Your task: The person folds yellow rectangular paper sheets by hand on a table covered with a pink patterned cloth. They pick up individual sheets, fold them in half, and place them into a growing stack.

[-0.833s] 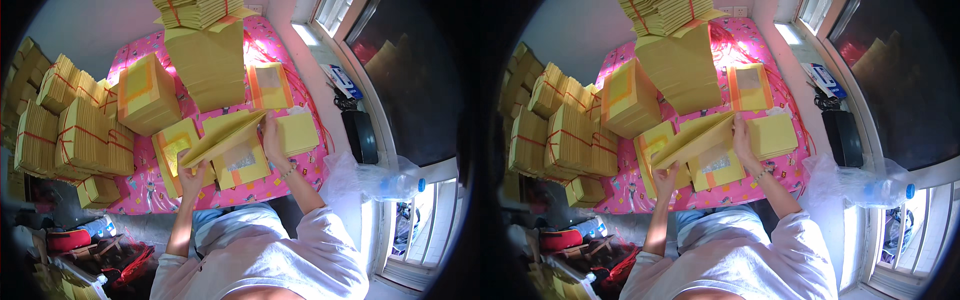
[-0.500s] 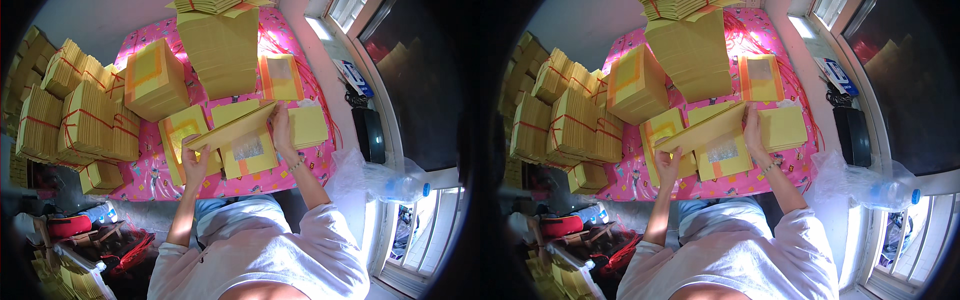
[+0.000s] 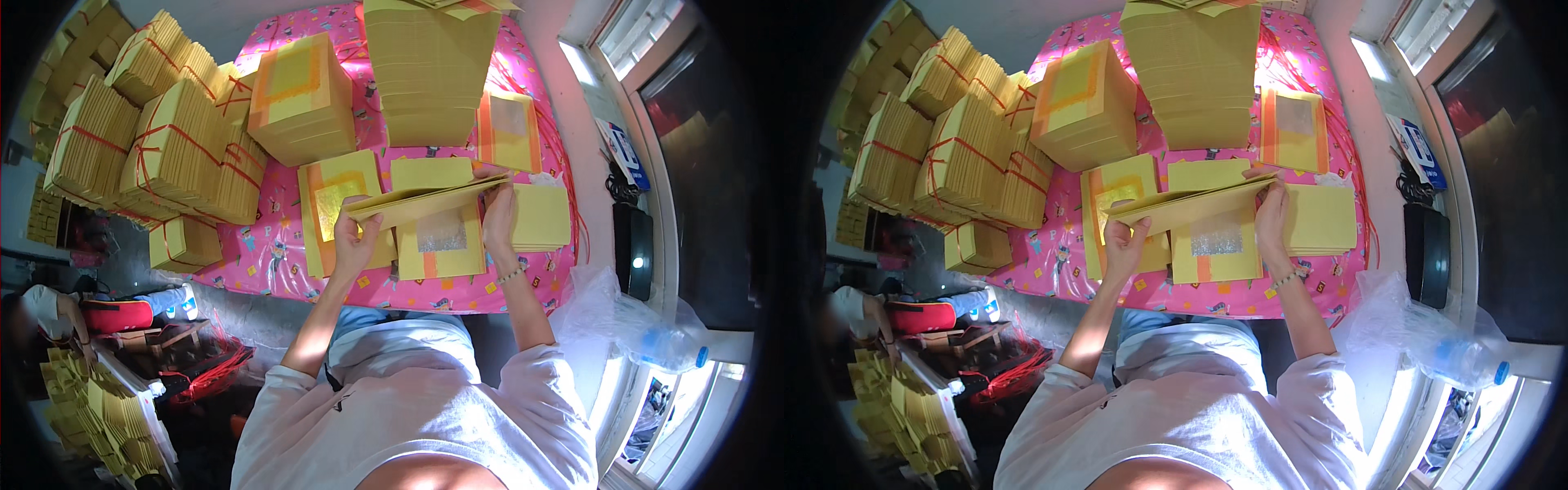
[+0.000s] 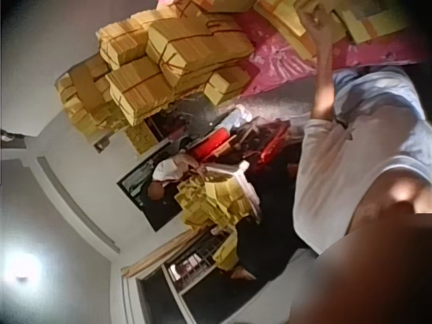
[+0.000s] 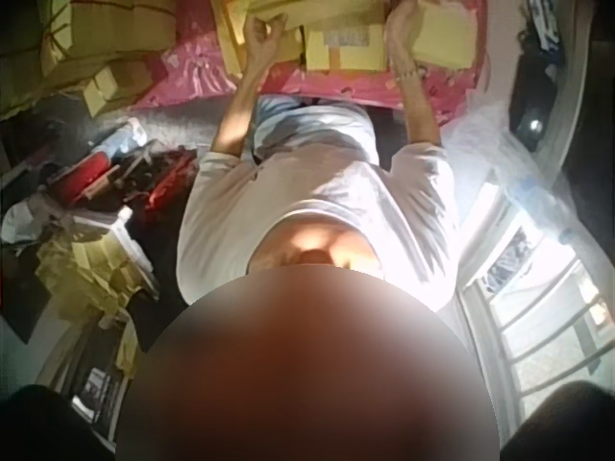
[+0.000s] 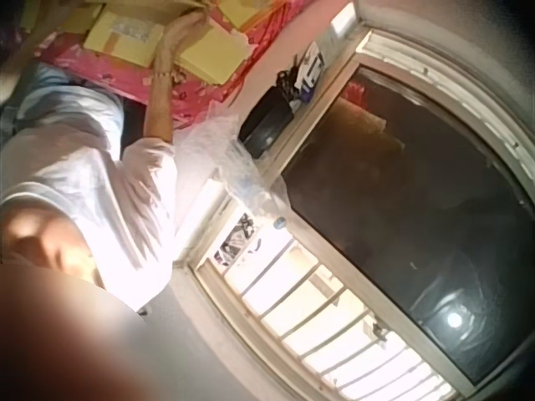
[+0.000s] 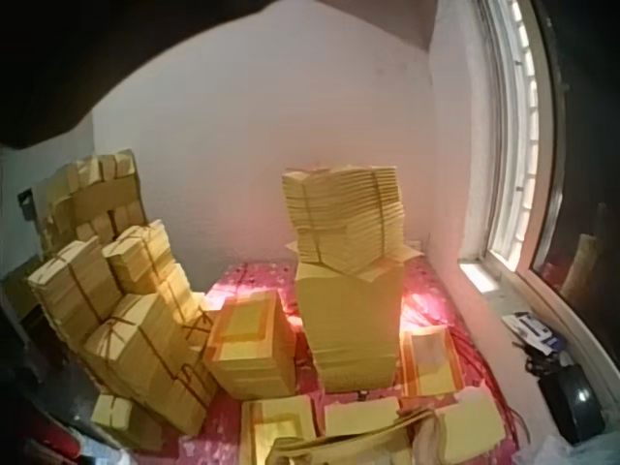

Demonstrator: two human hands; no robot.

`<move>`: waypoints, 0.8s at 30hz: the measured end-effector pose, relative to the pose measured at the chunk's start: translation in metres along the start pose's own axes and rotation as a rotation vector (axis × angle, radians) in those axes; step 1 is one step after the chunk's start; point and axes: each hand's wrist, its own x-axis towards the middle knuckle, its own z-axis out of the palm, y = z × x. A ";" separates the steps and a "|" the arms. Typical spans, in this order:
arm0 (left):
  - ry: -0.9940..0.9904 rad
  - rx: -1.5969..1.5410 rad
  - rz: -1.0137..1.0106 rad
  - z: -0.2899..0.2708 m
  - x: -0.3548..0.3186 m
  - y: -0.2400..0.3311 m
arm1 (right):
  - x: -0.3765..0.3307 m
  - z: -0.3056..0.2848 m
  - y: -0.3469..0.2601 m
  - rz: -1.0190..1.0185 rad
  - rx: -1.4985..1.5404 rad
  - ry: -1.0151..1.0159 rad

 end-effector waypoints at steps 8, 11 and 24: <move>0.044 -0.052 -0.054 0.001 0.000 0.002 | 0.003 0.012 -0.002 0.090 -0.222 0.317; 0.080 -0.083 -0.102 0.008 0.003 0.006 | 0.004 0.021 0.009 -0.040 -0.196 0.465; -0.315 0.043 -0.044 -0.003 0.006 0.067 | 0.001 0.023 -0.055 -0.129 0.217 0.226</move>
